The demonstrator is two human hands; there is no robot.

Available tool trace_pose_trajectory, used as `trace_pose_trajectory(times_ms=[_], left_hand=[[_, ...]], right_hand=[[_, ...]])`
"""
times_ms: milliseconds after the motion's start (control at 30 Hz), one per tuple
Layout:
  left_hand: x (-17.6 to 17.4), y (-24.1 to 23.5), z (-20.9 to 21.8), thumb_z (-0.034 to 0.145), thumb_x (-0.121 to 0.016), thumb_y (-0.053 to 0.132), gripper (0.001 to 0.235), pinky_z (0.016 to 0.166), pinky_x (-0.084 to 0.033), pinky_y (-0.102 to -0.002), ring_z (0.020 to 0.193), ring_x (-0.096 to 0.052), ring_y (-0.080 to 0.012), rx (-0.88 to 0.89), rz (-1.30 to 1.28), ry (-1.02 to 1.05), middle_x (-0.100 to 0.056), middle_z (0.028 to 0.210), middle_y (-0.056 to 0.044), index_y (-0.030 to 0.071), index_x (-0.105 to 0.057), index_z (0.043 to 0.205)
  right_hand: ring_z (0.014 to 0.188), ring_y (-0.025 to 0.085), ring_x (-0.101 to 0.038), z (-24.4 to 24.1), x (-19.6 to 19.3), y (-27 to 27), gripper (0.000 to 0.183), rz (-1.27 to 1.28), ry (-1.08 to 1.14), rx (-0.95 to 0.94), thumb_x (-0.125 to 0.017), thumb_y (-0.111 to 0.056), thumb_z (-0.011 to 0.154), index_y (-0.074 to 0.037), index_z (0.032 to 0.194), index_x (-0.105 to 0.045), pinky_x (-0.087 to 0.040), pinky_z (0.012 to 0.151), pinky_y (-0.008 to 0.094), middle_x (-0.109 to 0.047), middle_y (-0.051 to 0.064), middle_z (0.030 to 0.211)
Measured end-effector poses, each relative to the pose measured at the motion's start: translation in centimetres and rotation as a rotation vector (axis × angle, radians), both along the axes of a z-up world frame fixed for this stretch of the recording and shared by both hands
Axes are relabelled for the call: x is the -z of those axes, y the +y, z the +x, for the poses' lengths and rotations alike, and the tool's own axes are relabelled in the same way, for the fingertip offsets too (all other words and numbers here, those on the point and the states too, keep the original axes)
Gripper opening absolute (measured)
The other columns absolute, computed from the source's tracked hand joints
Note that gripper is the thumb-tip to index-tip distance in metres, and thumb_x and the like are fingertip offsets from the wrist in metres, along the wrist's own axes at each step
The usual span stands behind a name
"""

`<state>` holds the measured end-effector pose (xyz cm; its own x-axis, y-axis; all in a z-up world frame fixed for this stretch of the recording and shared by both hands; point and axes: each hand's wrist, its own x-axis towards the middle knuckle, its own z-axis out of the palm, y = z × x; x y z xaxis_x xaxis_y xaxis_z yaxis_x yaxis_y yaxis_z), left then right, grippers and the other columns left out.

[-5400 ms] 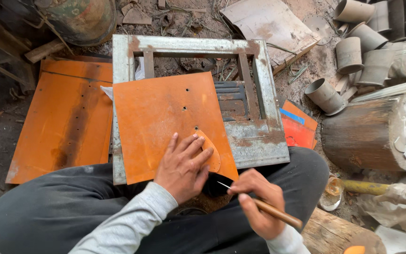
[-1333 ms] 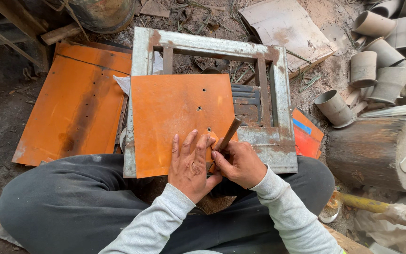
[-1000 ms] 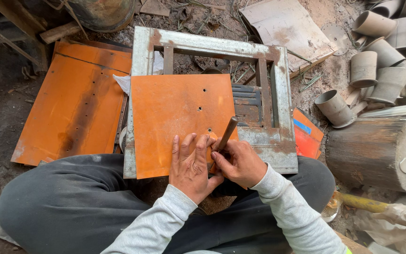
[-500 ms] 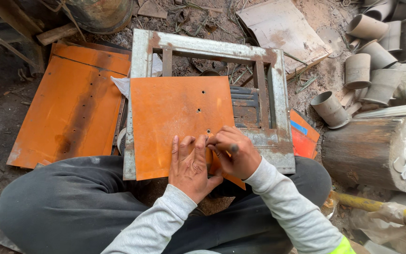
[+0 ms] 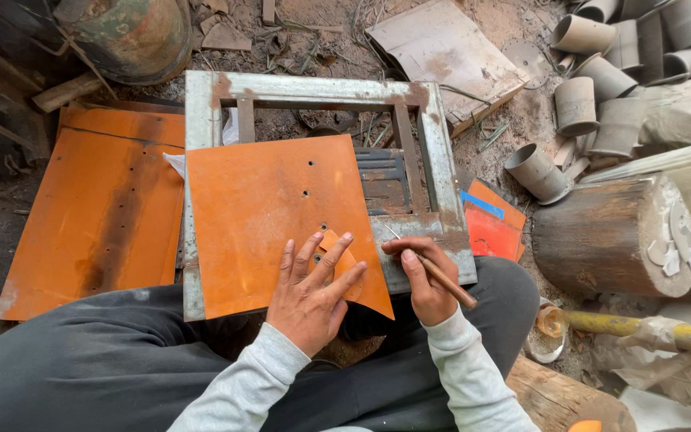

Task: The person uses a small curved template and a pointed awl to mark and punch holes in an orange sheet. They repeatedly position the template, trace its outline, and punch holes at marked points, then remove the template and repeat the process on the same sheet.

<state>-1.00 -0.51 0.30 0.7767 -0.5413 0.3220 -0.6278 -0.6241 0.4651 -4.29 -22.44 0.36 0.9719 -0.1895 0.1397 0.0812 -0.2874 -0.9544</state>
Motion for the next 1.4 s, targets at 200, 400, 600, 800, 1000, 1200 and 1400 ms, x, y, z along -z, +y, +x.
trace_pose_trajectory(times_ms=[200,400,600,800,1000,1200,1400], left_hand=[[-0.5,3.8,-0.7,0.083,-0.071,0.031,0.049,0.119,-0.023,-0.057,0.144,-0.033,-0.0375,-0.017,0.059,0.113,-0.046,0.151,-0.008,0.018,-0.063,0.129],[-1.0,6.7,-1.0,0.071,-0.080,0.025,0.062,0.115,-0.032,-0.050,0.141,-0.038,-0.0361,-0.039,0.028,0.155,-0.048,0.149,-0.011,0.013,-0.063,0.130],[-0.2,7.6,-0.9,0.071,-0.079,0.012,0.066,0.116,-0.037,-0.045,0.140,-0.042,-0.0313,-0.050,0.036,0.229,-0.051,0.148,-0.005,0.015,-0.062,0.134],[0.3,7.2,-1.3,0.063,-0.082,0.017,0.073,0.119,-0.021,-0.059,0.143,-0.034,-0.0394,-0.112,0.021,0.113,-0.045,0.148,-0.017,0.021,-0.062,0.133],[0.8,7.3,-1.5,0.064,-0.084,0.020,0.076,0.121,-0.019,-0.059,0.147,-0.032,-0.0391,-0.122,0.038,0.160,-0.039,0.153,-0.023,0.022,-0.060,0.136],[0.2,7.5,-2.1,0.064,-0.084,0.024,0.075,0.120,-0.020,-0.059,0.145,-0.033,-0.0400,-0.110,0.023,0.146,-0.040,0.151,-0.023,0.022,-0.061,0.136],[-1.2,8.4,-3.0,0.065,-0.083,0.027,0.070,0.117,-0.023,-0.059,0.143,-0.037,-0.0407,-0.084,0.001,0.178,-0.044,0.148,-0.022,0.021,-0.064,0.132]], right_hand=[[0.101,0.018,-0.072,0.3,1.4,-0.3,0.017,0.148,0.035,-0.001,-0.055,-0.008,0.105,0.001,0.112,-0.067,-0.057,0.093,0.031,-0.075,0.010,0.105],[0.099,0.017,-0.073,0.4,0.6,0.5,0.016,-0.084,-0.027,0.000,-0.055,-0.005,0.104,0.000,0.110,-0.068,-0.058,0.090,0.029,-0.075,0.010,0.102],[0.106,0.025,-0.072,0.9,-0.9,1.2,0.014,-0.268,-0.150,-0.019,-0.056,0.000,0.101,-0.001,0.109,-0.067,-0.056,0.094,0.033,-0.074,0.014,0.110],[0.127,0.033,-0.064,1.1,-0.9,1.9,0.017,-0.456,-0.158,0.008,-0.058,0.004,0.096,-0.002,0.108,-0.067,-0.053,0.104,0.042,-0.075,0.012,0.119],[0.129,0.037,-0.062,1.0,-0.2,2.1,0.017,-0.572,-0.203,-0.041,-0.061,0.004,0.094,-0.003,0.108,-0.069,-0.052,0.106,0.044,-0.074,0.014,0.123],[0.126,0.038,-0.063,0.2,-0.4,2.1,0.016,-0.622,-0.212,-0.065,-0.062,0.005,0.092,-0.002,0.106,-0.068,-0.052,0.105,0.044,-0.074,0.015,0.122],[0.123,0.037,-0.065,-1.3,-0.2,2.6,0.017,-0.595,-0.223,-0.046,-0.062,0.006,0.092,-0.002,0.106,-0.068,-0.054,0.102,0.042,-0.074,0.014,0.120]])
